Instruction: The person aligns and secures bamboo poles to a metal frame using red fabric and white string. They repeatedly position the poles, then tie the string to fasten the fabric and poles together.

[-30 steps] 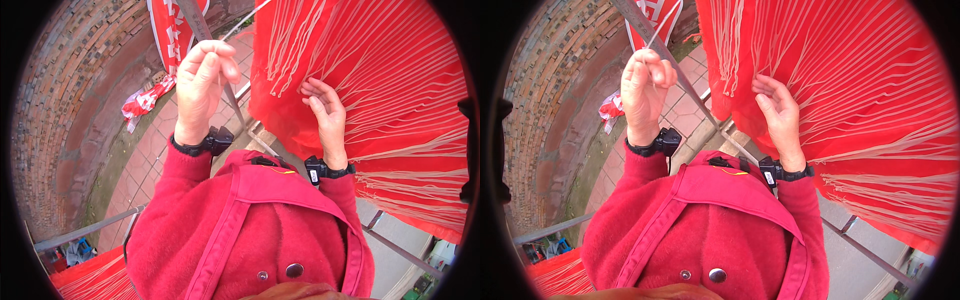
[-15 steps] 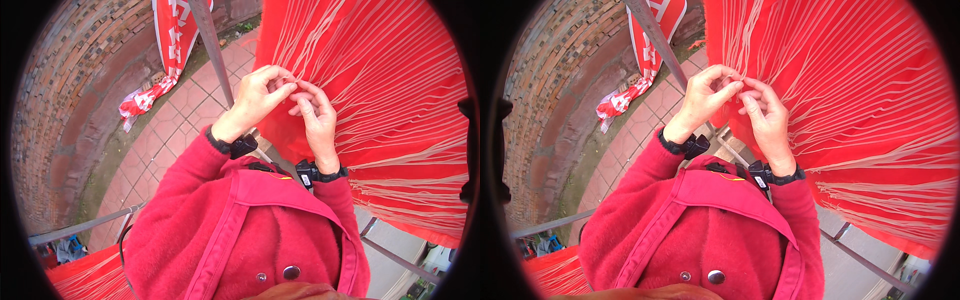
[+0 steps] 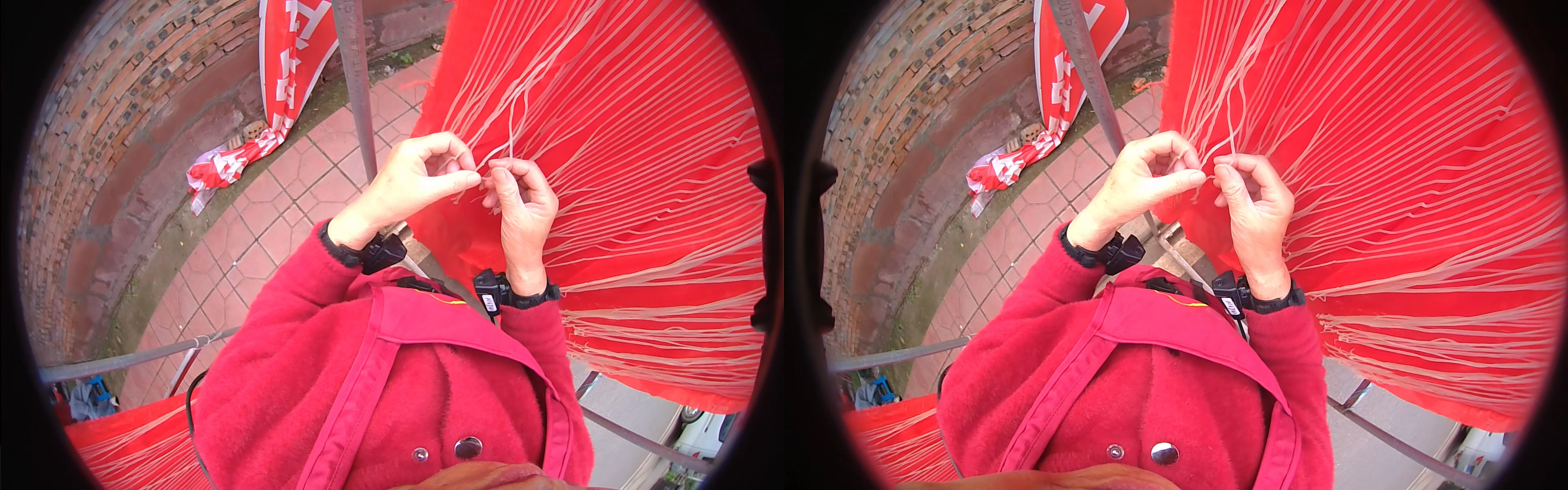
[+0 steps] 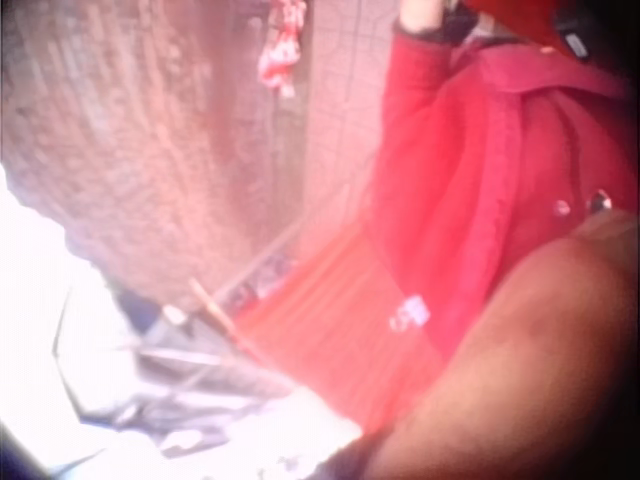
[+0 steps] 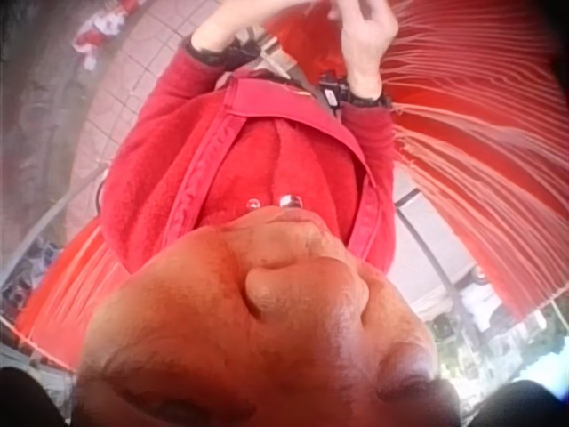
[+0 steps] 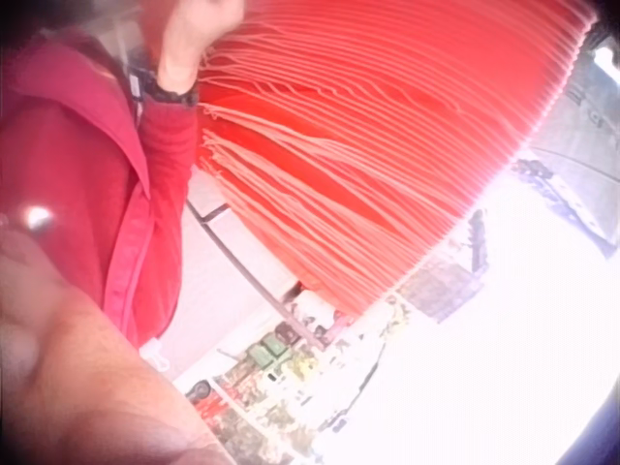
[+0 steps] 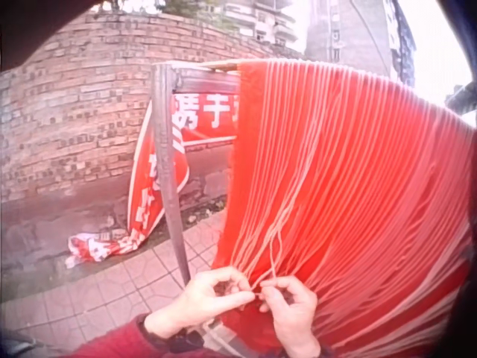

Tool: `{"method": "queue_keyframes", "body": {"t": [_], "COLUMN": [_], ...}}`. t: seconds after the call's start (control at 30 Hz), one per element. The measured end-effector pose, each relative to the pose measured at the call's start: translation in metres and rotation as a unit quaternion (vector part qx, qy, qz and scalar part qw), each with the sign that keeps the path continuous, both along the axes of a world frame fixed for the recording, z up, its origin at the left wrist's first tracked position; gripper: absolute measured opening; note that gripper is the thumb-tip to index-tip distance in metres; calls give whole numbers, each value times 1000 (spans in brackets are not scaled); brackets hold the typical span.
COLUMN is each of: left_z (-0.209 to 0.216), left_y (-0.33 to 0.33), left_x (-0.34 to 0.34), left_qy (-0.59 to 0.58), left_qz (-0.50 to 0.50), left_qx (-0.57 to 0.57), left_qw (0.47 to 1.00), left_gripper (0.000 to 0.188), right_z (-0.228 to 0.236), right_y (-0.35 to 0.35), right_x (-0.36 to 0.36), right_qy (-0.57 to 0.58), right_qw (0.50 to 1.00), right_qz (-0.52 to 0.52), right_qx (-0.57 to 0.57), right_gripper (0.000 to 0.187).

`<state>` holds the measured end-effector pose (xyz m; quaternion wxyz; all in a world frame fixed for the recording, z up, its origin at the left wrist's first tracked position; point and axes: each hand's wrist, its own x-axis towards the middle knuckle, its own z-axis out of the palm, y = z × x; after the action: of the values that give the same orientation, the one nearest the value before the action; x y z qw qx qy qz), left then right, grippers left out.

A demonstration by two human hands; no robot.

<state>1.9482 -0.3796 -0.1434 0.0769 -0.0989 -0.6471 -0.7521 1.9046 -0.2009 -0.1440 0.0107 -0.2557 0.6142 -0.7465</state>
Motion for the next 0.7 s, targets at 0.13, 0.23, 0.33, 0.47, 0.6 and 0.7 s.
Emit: {"method": "queue_keyframes", "body": {"t": [0.13, 0.23, 0.33, 0.47, 0.6, 0.7], "left_z": [-2, -3, -6, -9, -9, -5], "left_y": [-12, -22, -28, -27, -27, -28], "left_x": [1, 1, 0, -5, -3, 1], "left_qy": [11, 7, -4, 29, 0, -16], "left_qz": [-3, 5, 43, 87, 107, 85], "left_qx": [2, 1, -13, -41, -97, -121], "left_qw": [1000, 1000, 999, 995, 989, 989], "left_gripper": [14, 15, 15, 14, 14, 15], "right_z": [-5, -9, -12, -13, -8, -3], "right_y": [9, 19, 28, 34, 34, 33], "right_x": [4, 8, 10, 12, 13, 15], "right_qy": [7, 30, 51, 41, 60, 67], "right_qw": [999, 995, 982, 975, 959, 957], "right_qz": [8, 45, 108, 170, 227, 247], "right_qx": [-32, -83, -145, -140, -161, -134], "right_gripper": [11, 9, 10, 16, 16, 14]}}
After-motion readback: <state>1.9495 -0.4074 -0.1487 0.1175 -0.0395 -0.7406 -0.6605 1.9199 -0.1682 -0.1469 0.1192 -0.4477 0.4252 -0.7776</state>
